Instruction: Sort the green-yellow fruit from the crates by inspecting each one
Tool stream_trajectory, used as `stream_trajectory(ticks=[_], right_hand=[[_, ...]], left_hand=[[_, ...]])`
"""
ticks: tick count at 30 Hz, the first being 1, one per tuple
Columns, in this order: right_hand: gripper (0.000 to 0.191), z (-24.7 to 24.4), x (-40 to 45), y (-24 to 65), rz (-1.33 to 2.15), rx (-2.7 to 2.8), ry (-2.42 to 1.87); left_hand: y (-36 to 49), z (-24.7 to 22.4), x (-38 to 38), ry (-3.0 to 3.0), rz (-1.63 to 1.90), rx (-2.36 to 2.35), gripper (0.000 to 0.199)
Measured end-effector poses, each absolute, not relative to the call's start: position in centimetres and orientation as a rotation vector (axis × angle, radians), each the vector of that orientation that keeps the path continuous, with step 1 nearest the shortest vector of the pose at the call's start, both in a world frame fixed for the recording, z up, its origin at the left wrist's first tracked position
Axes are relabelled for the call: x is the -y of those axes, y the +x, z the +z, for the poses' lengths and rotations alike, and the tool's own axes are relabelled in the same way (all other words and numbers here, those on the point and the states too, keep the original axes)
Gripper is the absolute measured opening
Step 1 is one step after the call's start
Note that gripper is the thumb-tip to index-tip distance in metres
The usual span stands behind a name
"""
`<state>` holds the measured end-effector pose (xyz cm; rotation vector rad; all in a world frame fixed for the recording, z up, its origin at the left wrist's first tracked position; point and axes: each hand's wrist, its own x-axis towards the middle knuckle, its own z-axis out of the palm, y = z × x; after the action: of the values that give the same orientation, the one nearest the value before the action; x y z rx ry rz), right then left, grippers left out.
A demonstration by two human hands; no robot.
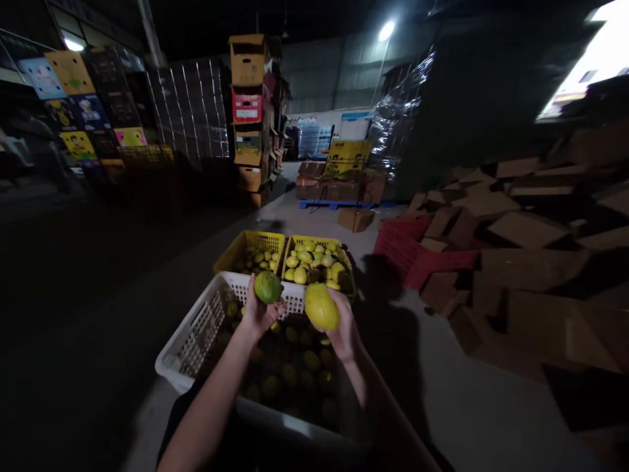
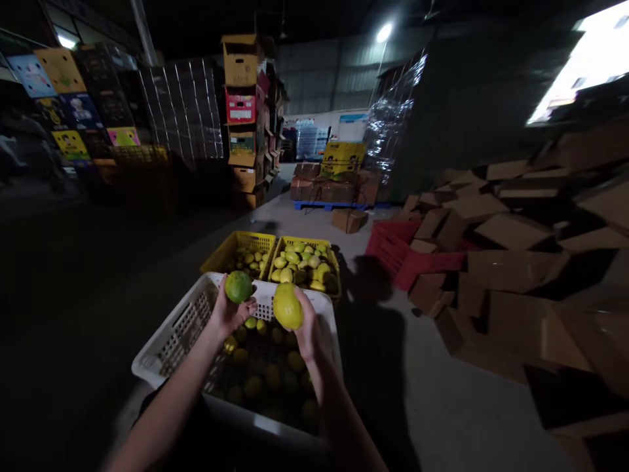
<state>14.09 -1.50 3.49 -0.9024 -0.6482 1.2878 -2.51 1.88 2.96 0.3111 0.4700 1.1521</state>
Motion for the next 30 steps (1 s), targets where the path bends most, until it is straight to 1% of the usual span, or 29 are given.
stream_trajectory(ticks=[5, 7, 9, 11, 14, 19, 23, 26, 30], right_hand=[[0.035, 3.5, 1.5, 12.7, 1.391, 0.529, -0.923], [0.035, 3.4, 1.4, 12.0, 1.456, 0.548, -0.895], [0.034, 3.2, 1.1, 11.2, 1.51, 0.581, -0.855], [0.031, 3.0, 0.8, 10.7, 1.533, 0.611, -0.83], [0.03, 2.7, 0.4, 10.5, 1.525, 0.626, -0.831], [0.034, 2.7, 0.3, 11.4, 1.293, 0.651, -0.874], [0.034, 2.8, 0.1, 12.1, 1.152, 0.657, -0.849], [0.032, 2.5, -0.1, 12.4, 1.056, 0.66, -0.889], [0.034, 2.4, -0.2, 13.0, 1.081, 0.673, -0.912]], left_hand=[[-1.5, 2.0, -1.9, 0.084, 1.171, -0.54, 0.032], [-1.2, 1.9, -2.0, 0.046, 1.162, -0.544, 0.034], [-1.1, 1.8, -2.2, 0.052, 1.151, -0.524, 0.044], [-1.0, 2.0, -2.3, 0.09, 1.177, -0.521, 0.048], [-0.9, 2.4, -2.4, 0.177, 1.275, -0.583, 0.039], [-0.3, 2.7, -2.5, 0.319, 1.332, -0.654, 0.028], [0.7, 1.8, -2.3, 0.46, 1.4, -0.753, 0.02], [1.1, 1.1, -1.8, 0.633, 1.444, -0.793, 0.024], [1.1, 1.4, -1.1, 0.734, 1.336, -0.812, 0.031]])
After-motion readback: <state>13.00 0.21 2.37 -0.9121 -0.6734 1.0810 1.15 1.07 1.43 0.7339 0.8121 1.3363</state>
